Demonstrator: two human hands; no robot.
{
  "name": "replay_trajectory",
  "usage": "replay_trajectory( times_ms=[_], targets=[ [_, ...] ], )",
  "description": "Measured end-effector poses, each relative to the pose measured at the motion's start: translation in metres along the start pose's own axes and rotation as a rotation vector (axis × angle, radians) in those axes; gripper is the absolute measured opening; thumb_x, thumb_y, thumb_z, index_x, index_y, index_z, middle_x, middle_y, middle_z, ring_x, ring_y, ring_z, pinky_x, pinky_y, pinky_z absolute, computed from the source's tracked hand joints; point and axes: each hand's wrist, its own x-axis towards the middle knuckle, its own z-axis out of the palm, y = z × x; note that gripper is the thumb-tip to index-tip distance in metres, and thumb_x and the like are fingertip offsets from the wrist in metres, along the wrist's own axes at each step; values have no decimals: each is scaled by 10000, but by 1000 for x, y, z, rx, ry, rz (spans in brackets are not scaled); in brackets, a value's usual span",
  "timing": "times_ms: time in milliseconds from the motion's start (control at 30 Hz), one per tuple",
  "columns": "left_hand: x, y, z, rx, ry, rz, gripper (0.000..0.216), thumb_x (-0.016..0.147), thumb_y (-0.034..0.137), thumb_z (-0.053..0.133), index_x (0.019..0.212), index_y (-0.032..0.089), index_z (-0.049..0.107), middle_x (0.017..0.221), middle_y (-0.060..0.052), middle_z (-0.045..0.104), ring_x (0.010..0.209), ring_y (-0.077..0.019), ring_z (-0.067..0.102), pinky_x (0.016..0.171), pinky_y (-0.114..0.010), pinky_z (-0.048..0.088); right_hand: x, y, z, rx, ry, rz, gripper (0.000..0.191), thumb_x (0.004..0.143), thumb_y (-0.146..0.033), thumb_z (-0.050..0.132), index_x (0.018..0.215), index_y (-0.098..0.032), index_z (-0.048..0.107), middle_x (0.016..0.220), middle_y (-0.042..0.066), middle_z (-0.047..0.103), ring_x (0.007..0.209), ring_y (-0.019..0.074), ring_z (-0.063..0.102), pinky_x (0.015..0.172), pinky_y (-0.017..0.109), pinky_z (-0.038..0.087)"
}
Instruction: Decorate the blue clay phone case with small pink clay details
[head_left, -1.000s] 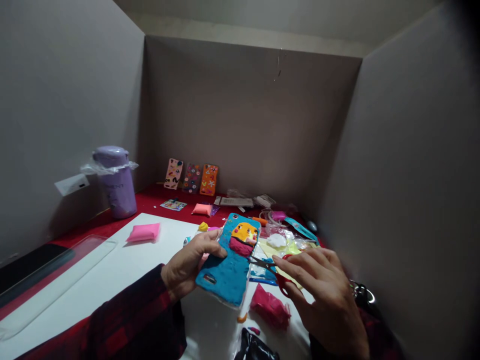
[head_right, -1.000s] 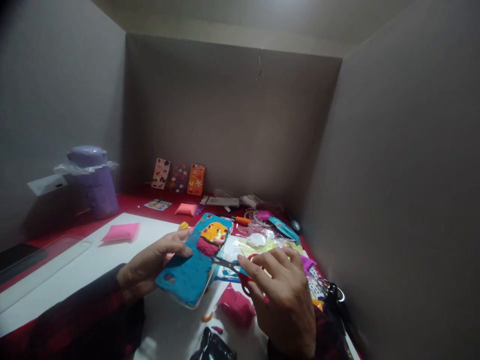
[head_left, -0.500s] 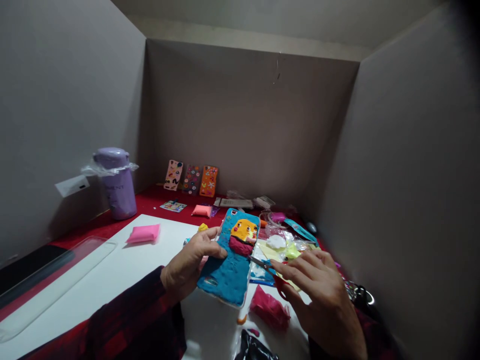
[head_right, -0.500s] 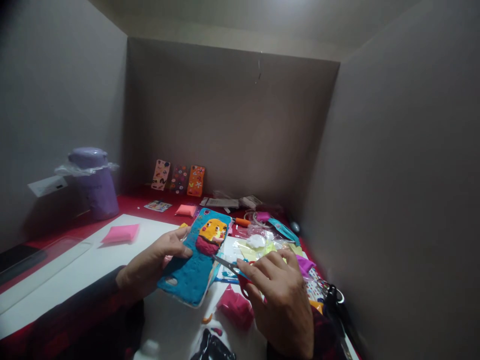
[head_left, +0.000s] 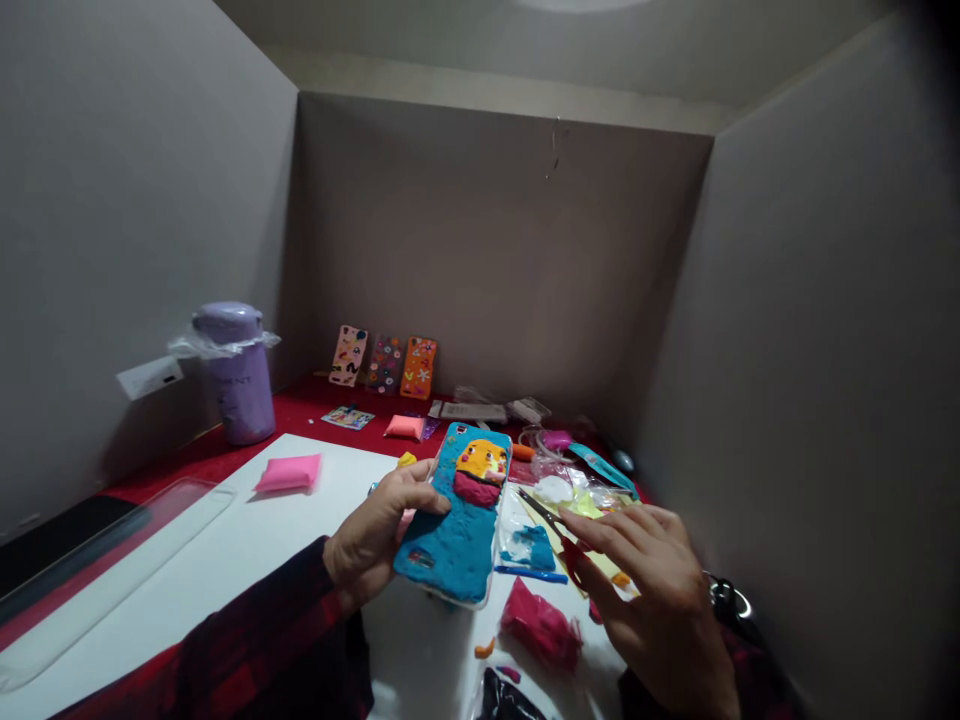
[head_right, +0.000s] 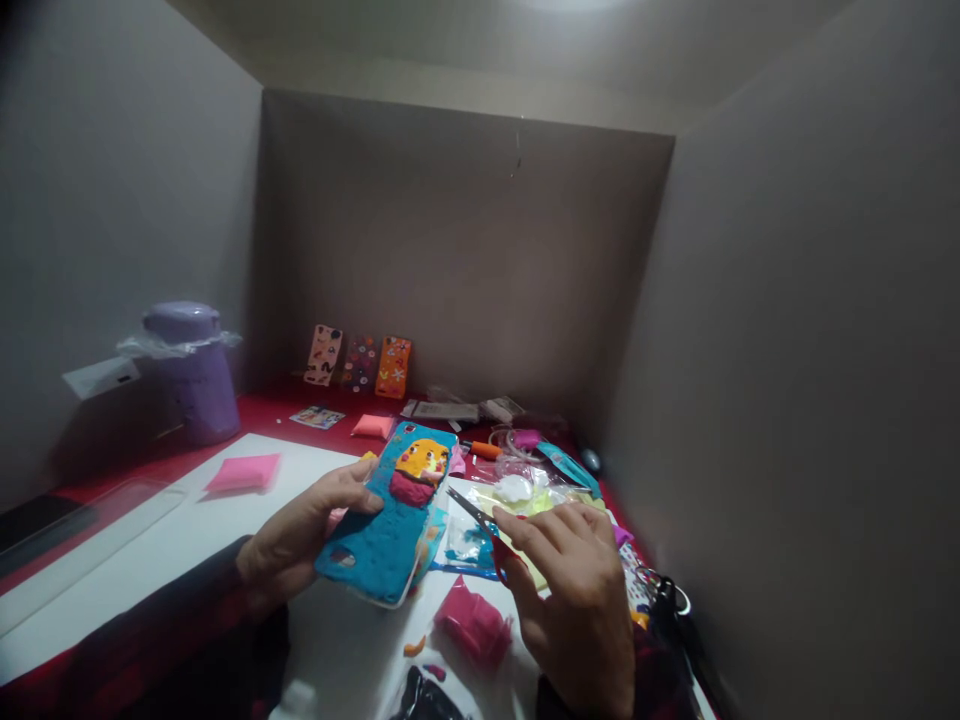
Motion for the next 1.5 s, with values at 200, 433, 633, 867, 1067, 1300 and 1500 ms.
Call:
replay_trajectory(
  times_ms=[200,433,633,867,1067,1300,1500],
  targets=[
    [1,0,1,-25,0,-4,442,658,58,551,1086,157,607,855,-75,674,621,-136,593,583,-247,471,-2,4,1,-161,-171,130,253,781,-214,630,1025,-271,661,833,35,661,820,241,560,770,396,363],
    [4,-3,-3,4,-12,-3,466,679,50,538,1128,169,588,880,-74,679,632,-143,604,596,-267,477,-5,5,8,-263,-416,248,213,800,-148,606,957,-262,694,789,53,665,764,230,585,676,334,408],
    [2,-7,-1,-52,-47,-32,481,692,28,535,1150,169,578,889,-82,690,687,-160,636,618,-260,485,-10,6,13,-201,-478,265,247,819,-97,518,910,-250,690,818,63,642,735,196,583,609,279,409],
    [-1,-10,11,-103,-119,-105,486,727,26,538,1196,149,556,918,-116,703,779,-220,668,684,-319,518,-5,-15,10,479,-254,458,204,887,-272,487,968,-206,662,824,46,638,746,174,575,664,288,448],
    [-2,-16,19,-67,-133,-141,500,742,42,562,1226,168,543,1006,-125,693,802,-224,669,724,-340,521,-3,-30,12,844,-290,717,259,855,-415,526,881,-178,627,772,15,623,692,147,556,623,255,447],
    [-3,-12,17,-70,-46,-125,502,712,59,586,1202,168,563,978,-113,703,800,-239,673,670,-323,537,-4,-8,9,185,-171,536,152,863,-205,483,784,-181,612,754,26,614,694,161,538,645,280,375],
    [-2,-9,11,-18,54,-100,462,671,82,633,1128,143,611,921,-101,714,772,-233,674,607,-286,543,-9,0,17,-157,-460,445,165,780,-63,503,742,-184,608,835,50,620,776,173,554,636,261,343]
  ],
)
